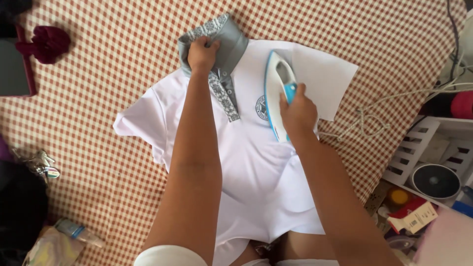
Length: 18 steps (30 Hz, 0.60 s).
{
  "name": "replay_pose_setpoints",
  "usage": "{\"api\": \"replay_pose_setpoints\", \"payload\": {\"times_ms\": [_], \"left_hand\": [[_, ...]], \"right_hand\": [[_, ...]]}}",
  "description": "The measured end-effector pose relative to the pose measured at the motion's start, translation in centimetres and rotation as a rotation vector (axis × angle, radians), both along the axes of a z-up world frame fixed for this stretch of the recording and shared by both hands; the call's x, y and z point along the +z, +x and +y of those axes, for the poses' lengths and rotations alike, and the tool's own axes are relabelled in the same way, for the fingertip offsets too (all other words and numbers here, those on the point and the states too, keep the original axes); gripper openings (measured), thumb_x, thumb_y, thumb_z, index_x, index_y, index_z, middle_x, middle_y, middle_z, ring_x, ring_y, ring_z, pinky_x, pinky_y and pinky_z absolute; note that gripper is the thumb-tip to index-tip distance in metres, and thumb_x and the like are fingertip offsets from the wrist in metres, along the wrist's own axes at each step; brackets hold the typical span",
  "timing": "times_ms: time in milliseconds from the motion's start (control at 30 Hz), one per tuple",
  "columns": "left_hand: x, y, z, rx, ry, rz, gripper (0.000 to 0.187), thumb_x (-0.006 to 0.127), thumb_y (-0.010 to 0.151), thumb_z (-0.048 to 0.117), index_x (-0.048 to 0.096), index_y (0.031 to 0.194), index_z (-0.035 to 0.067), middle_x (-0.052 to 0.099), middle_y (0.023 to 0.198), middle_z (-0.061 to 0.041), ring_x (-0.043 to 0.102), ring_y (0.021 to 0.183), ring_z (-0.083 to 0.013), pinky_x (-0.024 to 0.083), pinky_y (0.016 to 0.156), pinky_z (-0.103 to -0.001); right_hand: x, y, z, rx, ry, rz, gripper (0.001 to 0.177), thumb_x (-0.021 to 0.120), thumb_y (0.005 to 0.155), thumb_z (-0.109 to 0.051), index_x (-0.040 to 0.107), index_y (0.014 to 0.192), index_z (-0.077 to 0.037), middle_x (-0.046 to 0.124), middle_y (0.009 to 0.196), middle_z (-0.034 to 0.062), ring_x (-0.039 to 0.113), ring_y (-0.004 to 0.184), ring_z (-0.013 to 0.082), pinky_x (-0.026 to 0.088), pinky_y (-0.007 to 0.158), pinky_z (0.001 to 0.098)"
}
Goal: Ironing a white polo shirt on a flat surface.
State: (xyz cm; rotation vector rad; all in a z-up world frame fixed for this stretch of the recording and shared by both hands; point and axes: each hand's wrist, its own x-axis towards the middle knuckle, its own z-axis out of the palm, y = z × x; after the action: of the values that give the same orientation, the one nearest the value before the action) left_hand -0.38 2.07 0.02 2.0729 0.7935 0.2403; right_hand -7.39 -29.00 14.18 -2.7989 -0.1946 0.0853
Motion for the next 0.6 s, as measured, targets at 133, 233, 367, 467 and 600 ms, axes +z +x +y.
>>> {"api": "replay_pose_setpoints", "payload": {"times_ms": [133, 233, 367, 467, 600], "left_hand": [[-1.2, 0.3, 0.1, 0.007, -0.003, -0.008, 0.035, 0.082, 0.080, 0.042, 0.075, 0.093, 0.011, 0.076, 0.084, -0.008, 0.074, 0.082, -0.0257, 0.054, 0.076, -0.039], [-1.7, -0.5, -0.8, 0.007, 0.046, -0.022, 0.032, 0.082, 0.081, 0.037, 0.075, 0.099, 0.011, 0.077, 0.093, -0.009, 0.074, 0.090, -0.0286, 0.055, 0.080, -0.040], [0.7, -1.9, -2.4, 0.001, 0.095, 0.010, 0.040, 0.082, 0.079, 0.024, 0.067, 0.115, 0.013, 0.075, 0.108, -0.011, 0.070, 0.103, -0.0342, 0.053, 0.087, -0.044], [2.0, -3.3, -2.9, -0.080, 0.039, 0.009, 0.053, 0.079, 0.080, 0.017, 0.056, 0.127, 0.011, 0.070, 0.120, -0.016, 0.065, 0.115, -0.0372, 0.049, 0.095, -0.044], [3.4, -7.5, -3.2, -0.200, 0.172, -0.294, 0.056, 0.076, 0.079, 0.005, 0.053, 0.130, 0.005, 0.063, 0.128, -0.020, 0.058, 0.122, -0.0431, 0.046, 0.100, -0.046]], "right_hand": [[-1.3, 0.6, -0.6, -0.036, -0.014, 0.016, 0.052, 0.068, 0.099, -0.040, 0.049, 0.129, -0.002, 0.072, 0.086, 0.0249, 0.070, 0.079, 0.0466, 0.055, 0.071, 0.0562], [-2.4, 3.1, 0.8, -0.052, 0.015, -0.071, 0.056, 0.071, 0.096, -0.040, 0.049, 0.131, -0.001, 0.072, 0.088, 0.0247, 0.070, 0.082, 0.0461, 0.055, 0.072, 0.0559], [-1.5, 4.7, 1.2, 0.015, 0.104, -0.034, 0.057, 0.073, 0.092, -0.037, 0.050, 0.129, 0.001, 0.072, 0.089, 0.0250, 0.070, 0.083, 0.0463, 0.055, 0.073, 0.0548], [0.7, 2.8, -1.6, 0.258, 0.044, 0.056, 0.057, 0.073, 0.094, -0.036, 0.050, 0.132, 0.000, 0.071, 0.088, 0.0270, 0.069, 0.082, 0.0474, 0.054, 0.073, 0.0550], [5.3, 1.8, -5.7, 0.402, -0.053, 0.166, 0.048, 0.074, 0.094, -0.041, 0.057, 0.122, -0.006, 0.072, 0.092, 0.0233, 0.069, 0.087, 0.0460, 0.054, 0.076, 0.0549]]}}
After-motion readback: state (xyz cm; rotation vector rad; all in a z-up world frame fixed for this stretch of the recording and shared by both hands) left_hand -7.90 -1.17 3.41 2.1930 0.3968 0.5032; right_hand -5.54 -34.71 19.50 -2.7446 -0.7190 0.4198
